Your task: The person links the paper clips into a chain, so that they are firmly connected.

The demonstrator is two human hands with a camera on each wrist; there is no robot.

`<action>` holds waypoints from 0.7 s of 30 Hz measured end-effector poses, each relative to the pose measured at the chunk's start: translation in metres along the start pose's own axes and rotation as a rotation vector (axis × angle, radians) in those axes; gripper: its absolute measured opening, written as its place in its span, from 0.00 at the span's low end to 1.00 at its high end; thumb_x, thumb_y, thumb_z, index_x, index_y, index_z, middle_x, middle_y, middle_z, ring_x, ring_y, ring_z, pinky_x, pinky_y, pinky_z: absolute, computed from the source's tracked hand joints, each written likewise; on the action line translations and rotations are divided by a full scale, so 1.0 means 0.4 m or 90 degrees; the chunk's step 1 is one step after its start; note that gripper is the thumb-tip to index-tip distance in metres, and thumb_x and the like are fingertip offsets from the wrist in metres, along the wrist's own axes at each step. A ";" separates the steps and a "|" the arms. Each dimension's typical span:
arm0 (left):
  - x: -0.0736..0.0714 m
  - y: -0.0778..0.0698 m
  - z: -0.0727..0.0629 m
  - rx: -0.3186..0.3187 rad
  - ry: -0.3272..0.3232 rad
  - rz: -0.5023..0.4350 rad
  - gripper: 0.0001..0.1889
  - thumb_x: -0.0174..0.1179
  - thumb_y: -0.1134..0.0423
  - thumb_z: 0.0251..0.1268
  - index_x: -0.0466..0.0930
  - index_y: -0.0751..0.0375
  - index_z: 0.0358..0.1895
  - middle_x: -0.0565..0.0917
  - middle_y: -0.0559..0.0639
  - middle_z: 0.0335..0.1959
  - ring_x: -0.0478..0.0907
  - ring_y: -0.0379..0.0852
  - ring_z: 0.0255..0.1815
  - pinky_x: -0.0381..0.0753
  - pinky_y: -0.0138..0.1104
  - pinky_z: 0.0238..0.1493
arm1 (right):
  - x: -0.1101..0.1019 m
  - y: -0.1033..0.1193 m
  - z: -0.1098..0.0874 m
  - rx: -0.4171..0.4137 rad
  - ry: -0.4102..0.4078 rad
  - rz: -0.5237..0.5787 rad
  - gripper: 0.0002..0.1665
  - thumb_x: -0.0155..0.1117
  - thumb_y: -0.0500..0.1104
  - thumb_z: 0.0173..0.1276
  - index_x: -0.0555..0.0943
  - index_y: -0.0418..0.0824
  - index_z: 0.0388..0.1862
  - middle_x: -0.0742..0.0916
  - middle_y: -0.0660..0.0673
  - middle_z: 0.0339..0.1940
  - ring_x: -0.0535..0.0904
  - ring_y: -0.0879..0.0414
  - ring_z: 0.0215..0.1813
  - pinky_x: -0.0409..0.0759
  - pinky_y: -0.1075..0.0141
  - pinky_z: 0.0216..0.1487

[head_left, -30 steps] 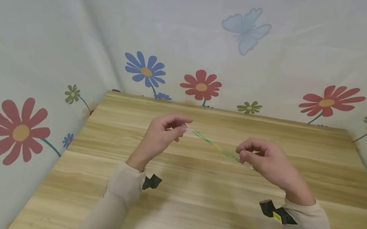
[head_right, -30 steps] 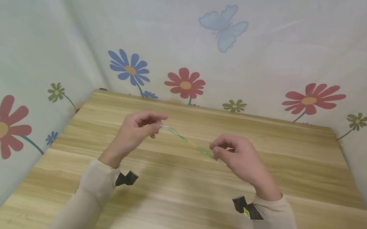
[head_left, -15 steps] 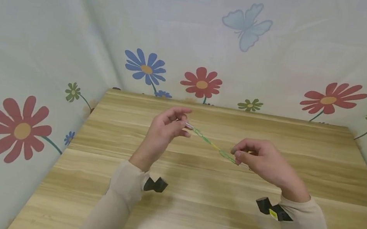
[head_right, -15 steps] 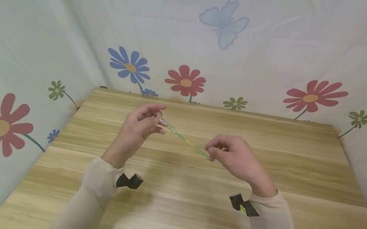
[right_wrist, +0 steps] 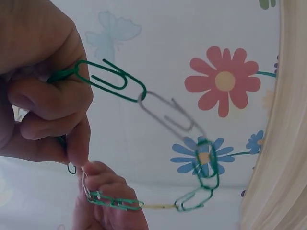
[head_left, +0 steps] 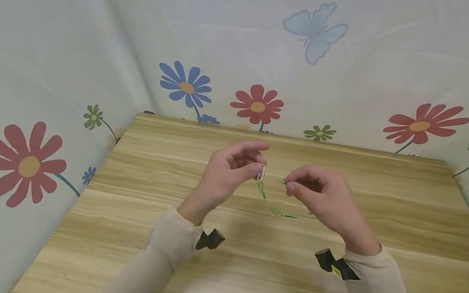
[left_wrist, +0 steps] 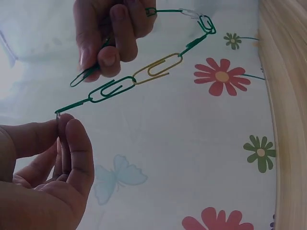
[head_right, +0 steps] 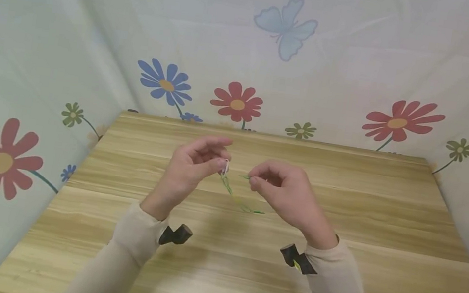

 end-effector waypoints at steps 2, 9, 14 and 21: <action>0.012 -0.009 0.001 0.012 0.007 0.020 0.18 0.61 0.73 0.70 0.78 0.70 0.61 0.82 0.57 0.42 0.80 0.48 0.38 0.81 0.35 0.41 | 0.007 0.011 -0.001 -0.021 -0.004 0.000 0.04 0.66 0.39 0.73 0.85 0.39 0.43 0.87 0.43 0.35 0.80 0.51 0.32 0.78 0.64 0.31; 0.036 -0.023 0.001 0.027 0.021 0.040 0.17 0.61 0.74 0.70 0.78 0.70 0.60 0.82 0.56 0.42 0.79 0.51 0.38 0.79 0.32 0.38 | 0.018 0.032 -0.004 -0.074 -0.038 -0.032 0.03 0.66 0.36 0.72 0.85 0.41 0.41 0.85 0.49 0.31 0.75 0.52 0.26 0.74 0.65 0.26; 0.045 -0.022 0.001 0.018 0.030 0.040 0.16 0.61 0.74 0.70 0.79 0.70 0.59 0.82 0.56 0.41 0.79 0.49 0.38 0.79 0.31 0.38 | 0.022 0.039 -0.007 -0.122 -0.077 -0.072 0.05 0.66 0.33 0.70 0.85 0.42 0.39 0.83 0.53 0.28 0.70 0.56 0.22 0.70 0.66 0.22; 0.049 -0.011 -0.001 -0.019 0.047 0.032 0.17 0.61 0.74 0.70 0.79 0.69 0.60 0.82 0.57 0.41 0.80 0.48 0.37 0.83 0.34 0.40 | 0.027 0.054 -0.010 -0.258 -0.185 -0.193 0.10 0.69 0.27 0.64 0.84 0.40 0.36 0.79 0.54 0.25 0.64 0.62 0.19 0.64 0.71 0.20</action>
Point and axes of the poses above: each hand's wrist, its own z-axis towards the middle knuckle, its own x-axis out of the palm, y = z × x, the point moved 4 cm from there along z, towards the middle knuckle
